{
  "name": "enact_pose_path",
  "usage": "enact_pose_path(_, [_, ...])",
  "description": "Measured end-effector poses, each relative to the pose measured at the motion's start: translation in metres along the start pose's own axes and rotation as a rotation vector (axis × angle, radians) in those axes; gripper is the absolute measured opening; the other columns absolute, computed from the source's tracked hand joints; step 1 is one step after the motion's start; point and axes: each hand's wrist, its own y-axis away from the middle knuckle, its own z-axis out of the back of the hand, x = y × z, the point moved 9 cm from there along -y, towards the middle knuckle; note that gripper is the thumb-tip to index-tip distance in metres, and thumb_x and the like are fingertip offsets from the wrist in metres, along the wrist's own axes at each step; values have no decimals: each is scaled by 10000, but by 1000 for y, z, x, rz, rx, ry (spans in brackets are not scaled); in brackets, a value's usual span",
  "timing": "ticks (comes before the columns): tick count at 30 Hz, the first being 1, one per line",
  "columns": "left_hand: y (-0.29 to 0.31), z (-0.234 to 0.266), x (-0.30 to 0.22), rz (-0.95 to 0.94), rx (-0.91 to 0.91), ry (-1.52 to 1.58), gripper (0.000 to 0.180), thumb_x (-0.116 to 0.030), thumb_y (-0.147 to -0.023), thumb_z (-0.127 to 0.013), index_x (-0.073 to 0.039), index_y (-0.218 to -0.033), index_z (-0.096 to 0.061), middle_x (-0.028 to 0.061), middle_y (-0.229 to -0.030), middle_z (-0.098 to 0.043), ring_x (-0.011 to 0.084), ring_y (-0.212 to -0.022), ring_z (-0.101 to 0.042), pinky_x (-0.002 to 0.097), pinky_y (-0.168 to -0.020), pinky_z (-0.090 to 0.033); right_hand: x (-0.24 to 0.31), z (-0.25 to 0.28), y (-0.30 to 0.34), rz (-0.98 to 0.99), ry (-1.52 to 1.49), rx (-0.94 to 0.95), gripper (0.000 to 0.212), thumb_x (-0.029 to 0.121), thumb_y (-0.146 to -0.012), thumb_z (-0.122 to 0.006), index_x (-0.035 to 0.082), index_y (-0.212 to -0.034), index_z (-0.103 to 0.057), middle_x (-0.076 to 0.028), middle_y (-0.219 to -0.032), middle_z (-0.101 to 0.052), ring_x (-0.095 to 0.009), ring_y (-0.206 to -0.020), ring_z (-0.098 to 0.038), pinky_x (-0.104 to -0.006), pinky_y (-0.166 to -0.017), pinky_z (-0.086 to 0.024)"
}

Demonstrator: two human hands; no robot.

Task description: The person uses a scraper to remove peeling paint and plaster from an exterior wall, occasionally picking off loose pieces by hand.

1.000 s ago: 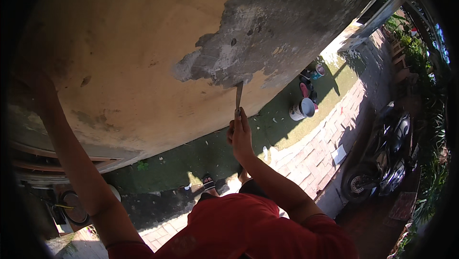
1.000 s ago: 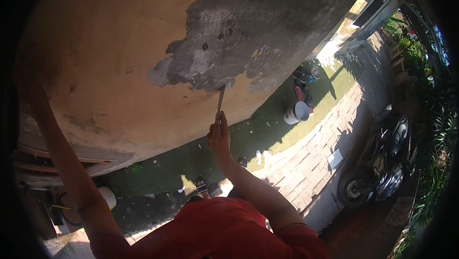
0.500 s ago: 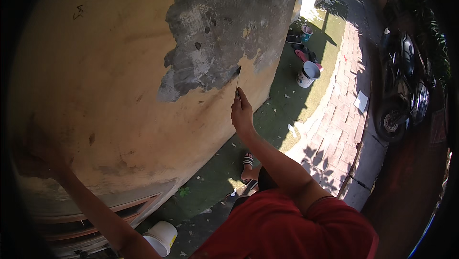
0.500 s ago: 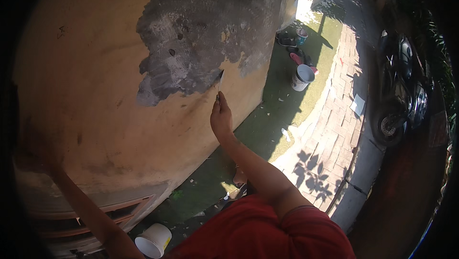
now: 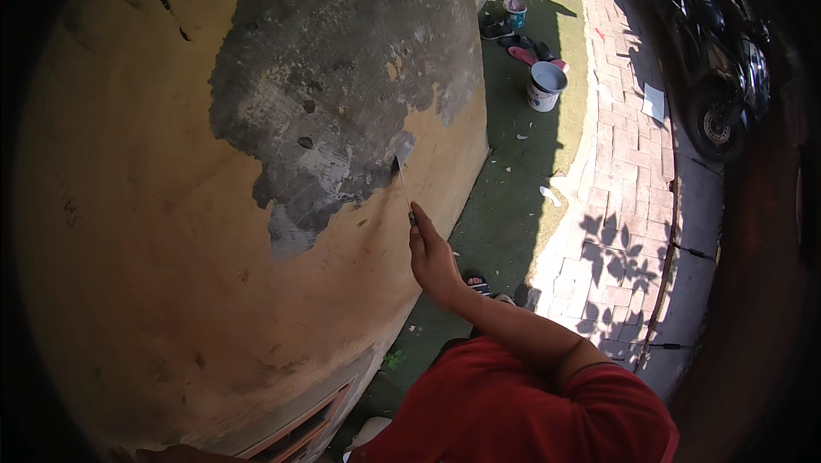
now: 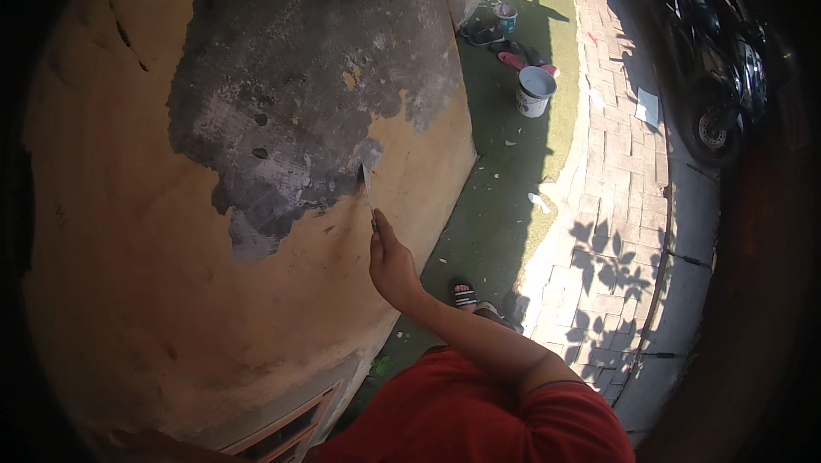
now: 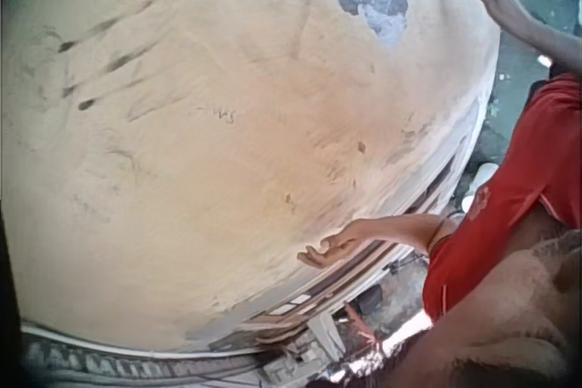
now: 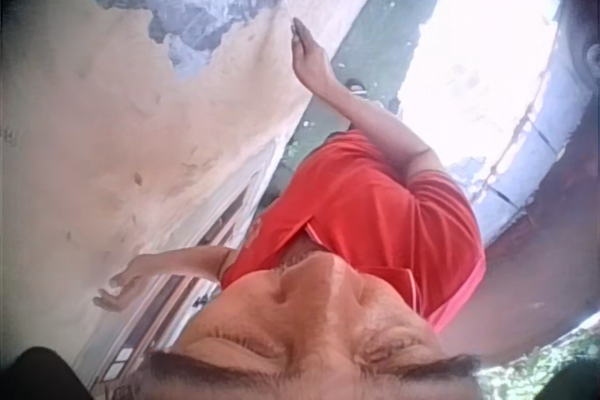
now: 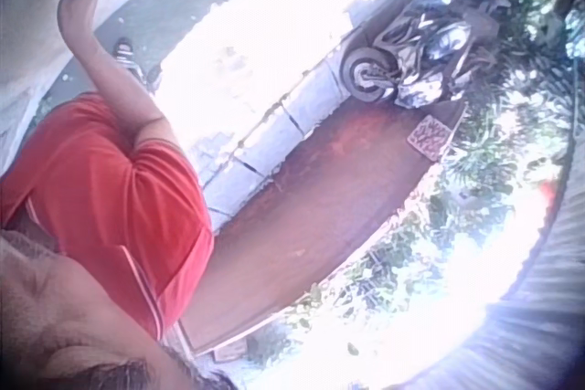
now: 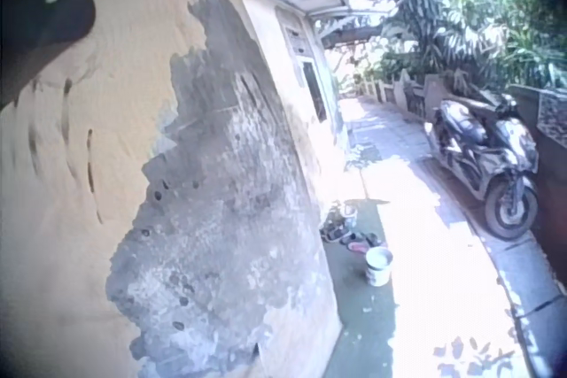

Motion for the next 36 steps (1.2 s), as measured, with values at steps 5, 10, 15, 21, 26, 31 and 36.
enact_pose_path(5, [28,-16,9,-28,90,71,430,-400,-1044,-443,10,-1123,-549,231,-1192,-531,383,-1163,-520,520,-981,-418,-7,20,-30,-227,-29,-15,462,170,-1036,-390,27,-1474,-362,-342,-1192,-608,-473,-1069,-623,-466,-926,-485])
enact_pose_path(10, [31,-25,5,4,48,38,391,-362,-1038,-474,14,-1124,-540,225,-1207,-526,371,-1141,-522,516,-967,-427,-14,31,-57,-163,-78,-61,445,176,-1025,-397,16,-1440,-413,-315,-1165,-630,-455,-1021,-639,-470,-892,-493])
enact_pose_path(15, [36,-37,4,59,-31,191,386,-336,-1016,-547,19,-1161,-499,227,-1282,-457,341,-1182,-468,508,-975,-408,-9,16,-37,-94,25,1,473,182,-1011,-410,28,-1457,-379,-311,-1085,-657,-477,-944,-652,-494,-861,-512])
enact_pose_path(21, [41,-30,10,46,-43,163,481,-408,-990,-583,24,-1176,-486,226,-1290,-438,355,-1181,-446,504,-997,-375,-36,33,-67,-137,-29,-26,458,171,-1016,-423,46,-1456,-402,-321,-1153,-625,-463,-1074,-604,-478,-948,-475])
enact_pose_path(26, [39,-35,9,20,-23,92,480,-410,-994,-573,23,-1183,-485,230,-1307,-427,352,-1184,-446,505,-992,-379,-41,14,-47,-130,-84,-53,460,223,-1054,-385,40,-1476,-394,-127,-970,-619,-208,-741,-595,-337,-692,-501])
enact_pose_path(31, [40,-35,7,28,-16,109,472,-402,-999,-570,23,-1187,-483,225,-1305,-427,345,-1178,-448,499,-983,-392,-15,-2,-34,-331,-340,116,521,218,-1047,-370,104,-1546,-274,10,-743,-429,-72,-528,-388,-264,-450,-375])
enact_pose_path(36, [43,-35,7,83,-11,195,457,-378,-999,-580,22,-1190,-471,220,-1303,-419,329,-1172,-448,488,-971,-408,-20,-4,-42,-537,-650,73,546,196,-1041,-369,139,-1565,-224,22,-738,-396,-73,-511,-329,-265,-428,-278])
